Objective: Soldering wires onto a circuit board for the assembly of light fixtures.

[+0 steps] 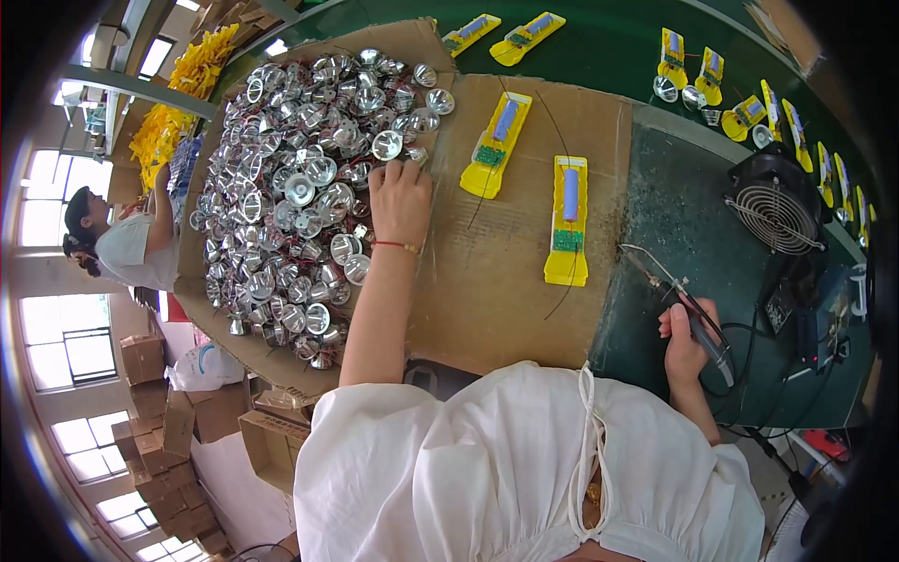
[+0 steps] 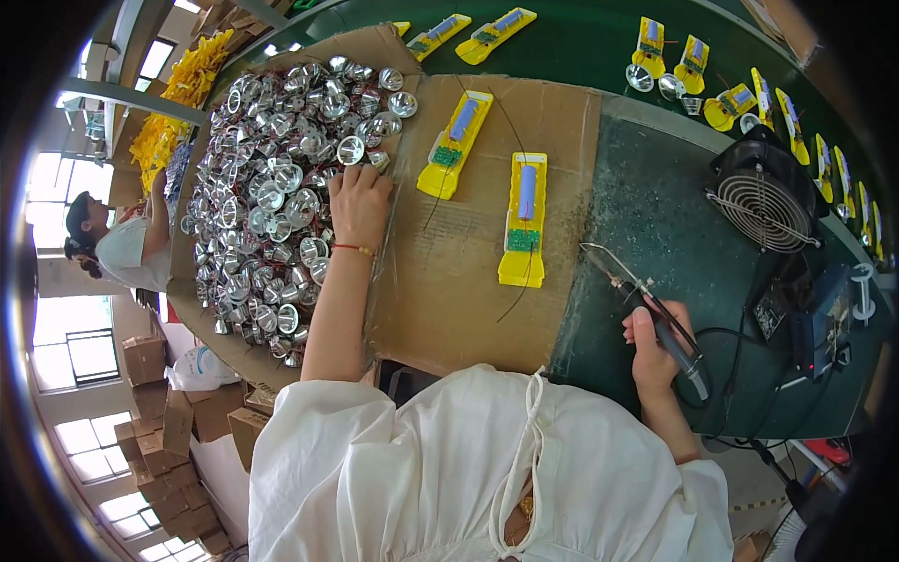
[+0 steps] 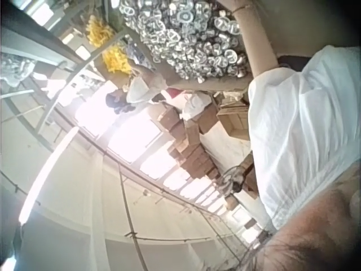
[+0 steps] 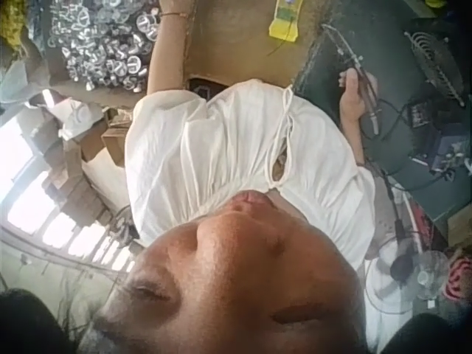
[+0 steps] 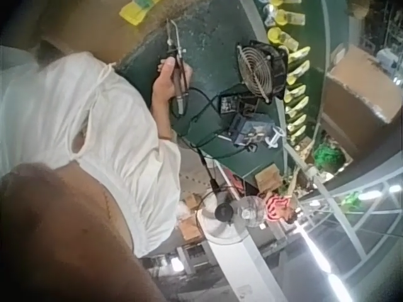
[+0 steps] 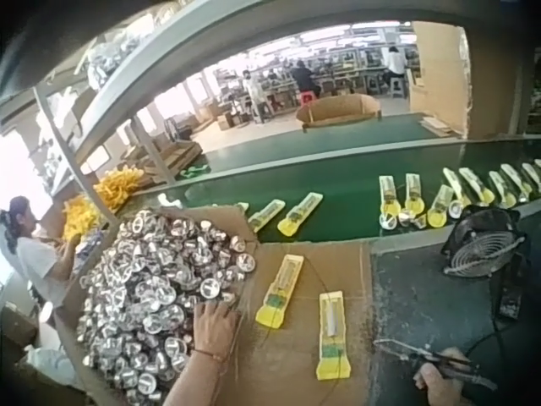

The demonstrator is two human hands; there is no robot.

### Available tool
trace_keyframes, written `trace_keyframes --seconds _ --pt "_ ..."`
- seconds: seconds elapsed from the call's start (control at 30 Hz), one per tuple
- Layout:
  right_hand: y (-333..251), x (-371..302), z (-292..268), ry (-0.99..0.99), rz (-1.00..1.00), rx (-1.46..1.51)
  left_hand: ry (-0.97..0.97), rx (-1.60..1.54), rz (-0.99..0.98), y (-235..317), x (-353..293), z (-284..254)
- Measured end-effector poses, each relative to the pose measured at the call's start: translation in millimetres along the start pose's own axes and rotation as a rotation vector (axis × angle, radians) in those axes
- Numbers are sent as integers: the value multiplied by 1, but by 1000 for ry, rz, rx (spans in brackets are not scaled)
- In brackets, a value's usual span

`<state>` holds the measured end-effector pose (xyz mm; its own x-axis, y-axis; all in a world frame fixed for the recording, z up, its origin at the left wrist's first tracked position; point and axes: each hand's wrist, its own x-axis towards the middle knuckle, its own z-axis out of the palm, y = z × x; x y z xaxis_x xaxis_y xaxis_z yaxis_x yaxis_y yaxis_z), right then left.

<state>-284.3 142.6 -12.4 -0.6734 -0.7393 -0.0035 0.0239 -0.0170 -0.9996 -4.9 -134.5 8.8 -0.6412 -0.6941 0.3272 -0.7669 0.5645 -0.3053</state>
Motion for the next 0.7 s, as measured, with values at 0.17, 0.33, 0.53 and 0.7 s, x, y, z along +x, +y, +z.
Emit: trace_keyframes --seconds 0.17,0.33,0.53,0.7 --pt "-9 -9 0 -35 1 -6 227 -293 -158 21 -13 -19" --pt "-19 -4 15 -172 -45 -23 42 -876 -192 96 -37 -68" --pt "-14 3 28 -237 -96 -94 -12 -903 -193 133 -32 -67" --pt "-17 4 32 -222 -95 -135 65 -869 -134 140 -27 -58"
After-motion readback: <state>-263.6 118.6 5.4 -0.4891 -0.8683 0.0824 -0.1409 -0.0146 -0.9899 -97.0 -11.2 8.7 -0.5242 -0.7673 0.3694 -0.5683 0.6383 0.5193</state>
